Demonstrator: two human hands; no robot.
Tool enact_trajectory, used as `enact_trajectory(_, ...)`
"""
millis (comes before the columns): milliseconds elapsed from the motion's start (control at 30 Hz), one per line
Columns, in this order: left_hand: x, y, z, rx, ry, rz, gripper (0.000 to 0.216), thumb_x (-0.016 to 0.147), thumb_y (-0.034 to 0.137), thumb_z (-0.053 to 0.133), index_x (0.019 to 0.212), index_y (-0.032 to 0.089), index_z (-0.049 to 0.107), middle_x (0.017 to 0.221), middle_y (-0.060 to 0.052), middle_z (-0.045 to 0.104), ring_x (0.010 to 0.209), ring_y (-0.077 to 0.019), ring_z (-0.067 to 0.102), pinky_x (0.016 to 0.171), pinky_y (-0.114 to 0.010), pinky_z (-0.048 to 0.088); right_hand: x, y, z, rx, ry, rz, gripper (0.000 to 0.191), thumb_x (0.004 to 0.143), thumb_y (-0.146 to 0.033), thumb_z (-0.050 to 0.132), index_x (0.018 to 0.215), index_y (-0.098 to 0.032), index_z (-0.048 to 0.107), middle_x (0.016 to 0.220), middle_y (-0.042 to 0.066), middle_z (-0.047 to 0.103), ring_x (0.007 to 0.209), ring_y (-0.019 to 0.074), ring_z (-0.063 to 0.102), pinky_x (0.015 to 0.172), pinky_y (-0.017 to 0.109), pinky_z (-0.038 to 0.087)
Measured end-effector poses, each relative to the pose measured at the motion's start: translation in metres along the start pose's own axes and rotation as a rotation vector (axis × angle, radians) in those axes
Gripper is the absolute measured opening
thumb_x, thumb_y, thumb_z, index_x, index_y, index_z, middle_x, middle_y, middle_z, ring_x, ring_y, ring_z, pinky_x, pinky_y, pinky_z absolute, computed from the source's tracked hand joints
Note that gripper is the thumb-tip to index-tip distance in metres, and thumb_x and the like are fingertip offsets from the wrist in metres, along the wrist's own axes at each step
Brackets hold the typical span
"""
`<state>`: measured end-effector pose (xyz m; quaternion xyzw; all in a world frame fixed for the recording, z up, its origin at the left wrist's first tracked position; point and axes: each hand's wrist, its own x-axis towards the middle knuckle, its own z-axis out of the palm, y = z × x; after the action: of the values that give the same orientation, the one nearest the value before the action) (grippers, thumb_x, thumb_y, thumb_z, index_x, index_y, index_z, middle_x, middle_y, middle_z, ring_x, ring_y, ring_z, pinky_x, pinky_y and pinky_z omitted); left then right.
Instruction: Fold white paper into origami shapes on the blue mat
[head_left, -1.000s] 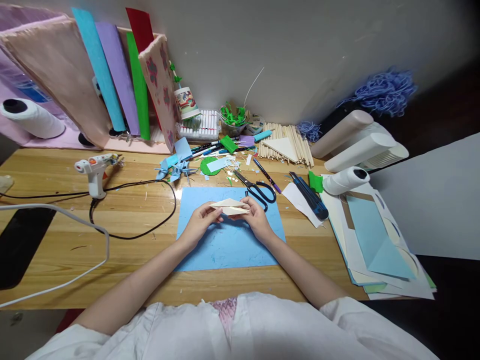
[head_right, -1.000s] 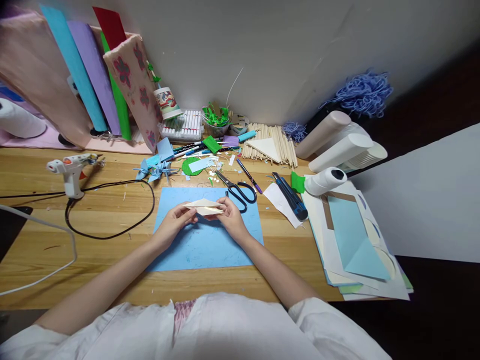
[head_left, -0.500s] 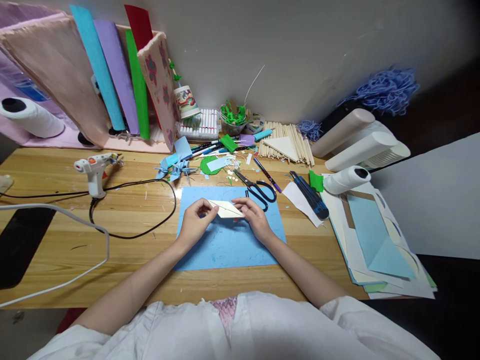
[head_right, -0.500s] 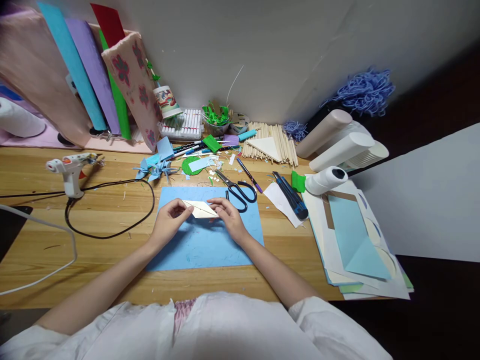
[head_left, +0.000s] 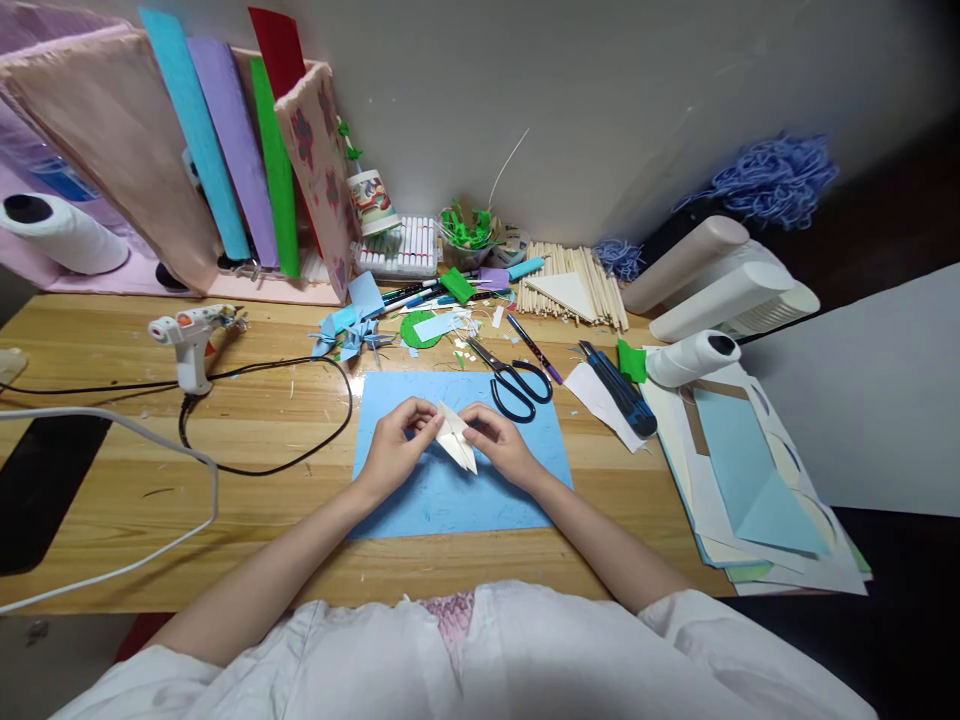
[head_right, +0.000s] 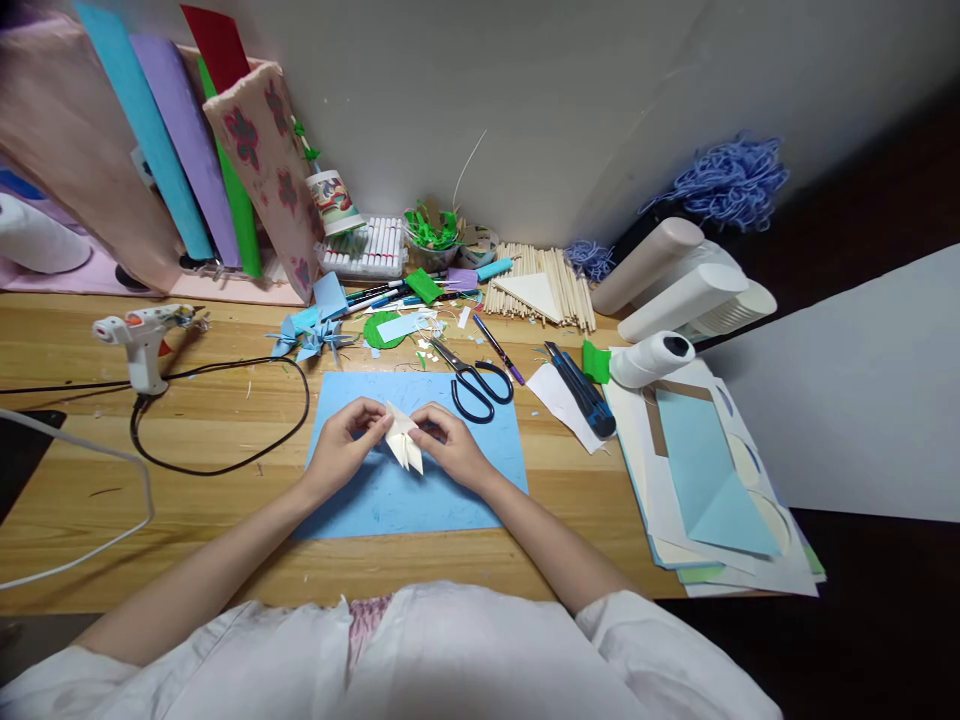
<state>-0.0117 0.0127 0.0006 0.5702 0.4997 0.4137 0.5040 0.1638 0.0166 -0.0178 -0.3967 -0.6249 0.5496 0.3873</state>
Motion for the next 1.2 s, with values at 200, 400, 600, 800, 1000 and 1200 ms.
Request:
enact_trajectory(200, -0.001, -0.001, 0.001, -0.021, 0.011, -0.040, 0.017, 0.078, 0.033, 0.053, 0.081, 0.016, 0.053, 0.067, 0.001, 0.054, 0.060, -0.0100, 0.049, 0.054, -0.020, 0.037, 0.001, -0.002, -0.001, 0.039, -0.047, -0.006, 0.021, 0.079, -0.039, 0.055, 0.077, -0.018, 0.057, 0.088, 0.005, 0.054, 0.087, 0.0175, 0.053, 0.077, 0.031, 0.044)
enact_trajectory(400, -0.001, -0.004, 0.005, -0.096, 0.012, -0.098, 0.019, 0.077, 0.036, 0.055, 0.078, 0.017, 0.051, 0.058, 0.004, 0.052, 0.049, -0.0080, 0.047, 0.047, -0.018, 0.036, -0.001, 0.002, 0.002, 0.182, 0.028, 0.099, 0.024, 0.080, -0.042, 0.051, 0.091, -0.021, 0.047, 0.078, 0.001, 0.053, 0.066, 0.0125, 0.054, 0.059, 0.025, 0.047)
enact_trajectory(600, 0.000, -0.007, 0.003, -0.152, 0.084, -0.140, 0.018, 0.079, 0.035, 0.052, 0.077, 0.019, 0.043, 0.049, 0.007, 0.050, 0.042, -0.0082, 0.049, 0.044, -0.018, 0.036, -0.005, -0.001, 0.006, 0.104, -0.082, -0.005, 0.047, 0.071, -0.033, 0.064, 0.110, -0.024, 0.040, 0.103, 0.005, 0.050, 0.084, 0.0150, 0.055, 0.067, 0.026, 0.048)
enact_trajectory(800, -0.004, -0.005, 0.006, -0.108, 0.054, -0.119, 0.017, 0.079, 0.034, 0.052, 0.076, 0.019, 0.042, 0.056, 0.005, 0.054, 0.046, -0.0092, 0.053, 0.048, -0.019, 0.039, -0.007, -0.002, 0.015, 0.034, 0.034, 0.032, 0.033, 0.076, -0.030, 0.059, 0.104, -0.022, 0.044, 0.096, 0.003, 0.053, 0.083, 0.0141, 0.055, 0.068, 0.025, 0.048)
enact_trajectory(1000, -0.003, -0.003, 0.008, -0.139, 0.016, -0.094, 0.018, 0.080, 0.035, 0.051, 0.083, 0.018, 0.049, 0.066, 0.003, 0.054, 0.058, -0.0097, 0.054, 0.058, -0.021, 0.042, -0.006, 0.001, 0.014, 0.072, 0.027, 0.061, 0.031, 0.081, -0.033, 0.052, 0.108, -0.021, 0.044, 0.093, 0.004, 0.053, 0.078, 0.0149, 0.056, 0.064, 0.026, 0.050)
enact_trajectory(1200, -0.004, -0.003, 0.010, -0.100, -0.028, -0.068, 0.034, 0.070, 0.032, 0.065, 0.098, 0.017, 0.052, 0.086, -0.002, 0.057, 0.065, -0.0096, 0.054, 0.064, -0.022, 0.043, -0.006, 0.001, 0.014, 0.084, 0.051, 0.055, 0.032, 0.085, -0.035, 0.045, 0.114, -0.022, 0.044, 0.086, 0.002, 0.054, 0.069, 0.0134, 0.055, 0.063, 0.027, 0.050)
